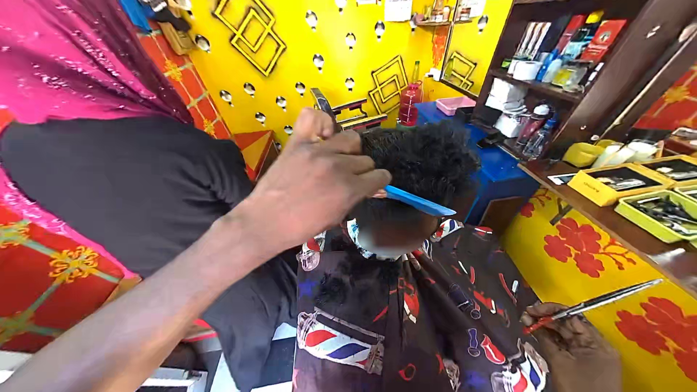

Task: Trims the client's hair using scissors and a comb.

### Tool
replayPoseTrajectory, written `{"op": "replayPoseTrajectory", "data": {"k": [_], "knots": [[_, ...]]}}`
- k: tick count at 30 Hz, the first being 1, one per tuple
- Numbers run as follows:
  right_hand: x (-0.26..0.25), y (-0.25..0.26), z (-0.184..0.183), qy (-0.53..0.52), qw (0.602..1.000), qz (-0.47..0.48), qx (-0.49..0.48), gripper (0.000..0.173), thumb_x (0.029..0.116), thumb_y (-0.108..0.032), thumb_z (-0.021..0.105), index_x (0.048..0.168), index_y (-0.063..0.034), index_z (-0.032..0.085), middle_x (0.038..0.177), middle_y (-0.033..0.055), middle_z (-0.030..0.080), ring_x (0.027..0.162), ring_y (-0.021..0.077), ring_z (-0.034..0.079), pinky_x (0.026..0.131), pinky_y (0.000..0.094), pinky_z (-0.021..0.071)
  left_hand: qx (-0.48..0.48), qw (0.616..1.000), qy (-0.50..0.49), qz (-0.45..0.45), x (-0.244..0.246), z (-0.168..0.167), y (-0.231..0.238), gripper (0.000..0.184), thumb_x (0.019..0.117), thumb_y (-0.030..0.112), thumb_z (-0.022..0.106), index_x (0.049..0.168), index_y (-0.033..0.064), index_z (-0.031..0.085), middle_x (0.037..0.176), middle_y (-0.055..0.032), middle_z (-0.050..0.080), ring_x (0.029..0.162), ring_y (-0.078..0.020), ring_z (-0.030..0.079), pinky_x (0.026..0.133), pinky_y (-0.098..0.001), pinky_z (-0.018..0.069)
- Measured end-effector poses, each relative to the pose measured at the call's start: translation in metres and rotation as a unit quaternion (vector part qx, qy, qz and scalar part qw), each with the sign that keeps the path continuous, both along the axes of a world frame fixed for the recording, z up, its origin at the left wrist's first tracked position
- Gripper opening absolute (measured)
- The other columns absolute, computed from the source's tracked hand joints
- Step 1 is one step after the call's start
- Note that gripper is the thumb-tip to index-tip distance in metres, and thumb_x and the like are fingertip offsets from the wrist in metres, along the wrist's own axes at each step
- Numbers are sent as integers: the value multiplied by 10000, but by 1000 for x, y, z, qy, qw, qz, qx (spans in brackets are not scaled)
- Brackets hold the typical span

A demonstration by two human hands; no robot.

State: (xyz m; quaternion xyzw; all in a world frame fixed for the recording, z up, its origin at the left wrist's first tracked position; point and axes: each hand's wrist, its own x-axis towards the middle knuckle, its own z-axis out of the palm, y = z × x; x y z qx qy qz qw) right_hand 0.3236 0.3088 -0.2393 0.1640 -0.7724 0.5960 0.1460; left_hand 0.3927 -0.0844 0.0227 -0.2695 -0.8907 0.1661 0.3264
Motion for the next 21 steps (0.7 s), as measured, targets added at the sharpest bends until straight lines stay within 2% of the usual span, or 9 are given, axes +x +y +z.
{"op": "replayPoseTrajectory", "data": {"k": [3,6,9,12,14,17,19,21], "knots": [[12,-5,-5,-5,1000,-6,2,231,829,56,717,1049,-4,676,986,15,736,854,63,705,732,228,607,21,999,10,-24,14,-14,-35,241,1054,242,566,1063,135,782,879,-38,724,855,-228,631,884,-491,371],[9,1,-5,-4,1000,-5,9,230,821,61,711,1038,-8,678,985,15,739,855,70,708,728,228,606,20,997,17,-72,24,-32,-57,216,1041,211,581,1078,140,781,968,-36,752,935,-222,646,902,-479,379],[-9,0,4,2,1000,-4,10,233,819,55,703,1039,-16,679,967,2,740,837,49,708,723,210,608,39,990,63,-120,25,-41,-29,160,1030,211,610,1081,167,755,979,-23,751,944,-198,642,909,-439,392],[-34,-7,17,25,999,25,10,239,821,-1,688,1060,-9,676,970,24,735,830,70,709,697,214,607,64,989,119,-55,13,-36,11,154,1028,207,632,1074,136,760,894,-46,732,883,-228,625,886,-455,370],[-46,-12,24,40,997,60,-4,249,817,-1,687,1065,-25,674,970,4,735,831,57,713,704,204,611,50,994,100,-1,5,-27,11,176,1032,216,620,1075,144,775,882,-48,732,946,-258,637,922,-492,357],[-62,-15,27,50,994,100,-20,236,808,16,690,1036,-41,684,941,-15,744,812,46,713,700,197,610,48,996,71,24,12,-30,-7,193,1031,239,624,1074,152,790,933,-42,759,986,-246,642,953,-497,346],[-75,-16,26,50,991,123,-13,242,806,0,682,1043,-47,687,956,-10,740,822,61,716,709,205,614,49,997,55,29,28,-43,-14,223,1042,247,600,1079,131,786,952,-54,767,949,-233,666,943,-498,380],[-89,-16,31,64,988,137,16,230,814,-75,692,1045,-76,698,963,-17,736,808,59,709,691,209,610,44,998,41,32,42,-61,-11,258,1060,262,553,1095,117,764,954,-53,764,840,-200,676,861,-449,451]]}}
